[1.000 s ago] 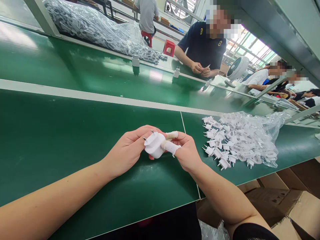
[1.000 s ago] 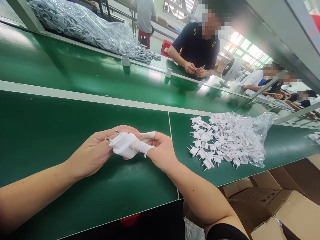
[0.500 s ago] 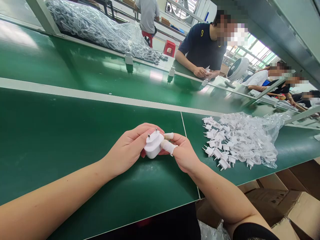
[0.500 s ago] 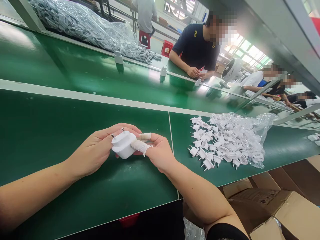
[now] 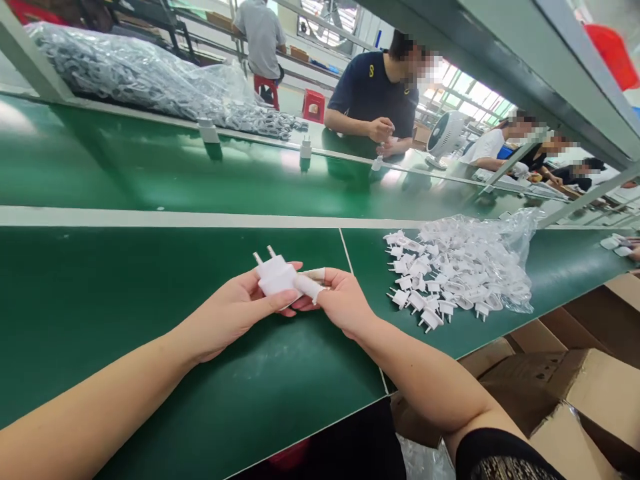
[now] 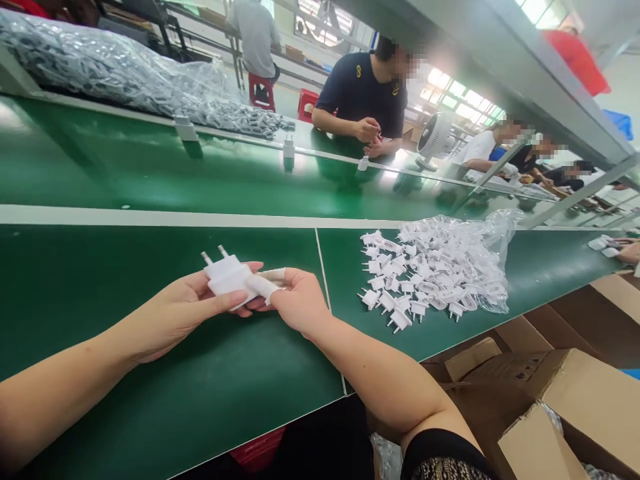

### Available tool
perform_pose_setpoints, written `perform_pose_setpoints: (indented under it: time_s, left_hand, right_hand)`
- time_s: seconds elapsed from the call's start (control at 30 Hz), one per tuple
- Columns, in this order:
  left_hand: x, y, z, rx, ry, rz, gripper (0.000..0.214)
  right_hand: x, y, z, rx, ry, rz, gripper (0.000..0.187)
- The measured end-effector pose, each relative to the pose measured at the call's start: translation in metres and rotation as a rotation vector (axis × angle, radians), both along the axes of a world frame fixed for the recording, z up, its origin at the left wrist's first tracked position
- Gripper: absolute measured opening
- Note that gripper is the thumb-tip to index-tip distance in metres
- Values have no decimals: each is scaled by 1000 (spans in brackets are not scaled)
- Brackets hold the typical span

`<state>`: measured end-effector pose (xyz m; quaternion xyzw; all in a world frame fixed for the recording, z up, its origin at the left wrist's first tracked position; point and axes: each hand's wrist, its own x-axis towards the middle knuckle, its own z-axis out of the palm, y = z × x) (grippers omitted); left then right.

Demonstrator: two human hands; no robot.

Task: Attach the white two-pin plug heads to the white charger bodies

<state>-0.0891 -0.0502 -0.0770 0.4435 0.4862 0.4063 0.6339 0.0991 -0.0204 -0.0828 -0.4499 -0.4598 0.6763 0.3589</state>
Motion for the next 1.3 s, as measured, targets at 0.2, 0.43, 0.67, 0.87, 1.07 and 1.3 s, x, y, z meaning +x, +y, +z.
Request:
perform_pose_setpoints:
  time_s: [0.2,0.43,0.67,0.87,1.07,1.3]
  left_hand:
    - [-12,22,-13,65,385,274,79]
    - [-42,102,6,233,889,491,32]
    - [-57,168,16,131,1113,620,45]
    - [-48,153,11,132,1047,708,49]
    - [-18,126,10,230,886,932,53]
    - [38,47,-30,335,605,634,47]
  right_hand:
    - [10,15,-7,385,-424,34,39]
    - [15,12,-2,766,-1051,361,45]
    - [13,13,-2,807,-1084,387,36]
    - [14,17,-6,813,-1069,354,32]
    - [18,19,-4,840,-1044,328,31]
    - [21,16,-18,877,-996,273,52]
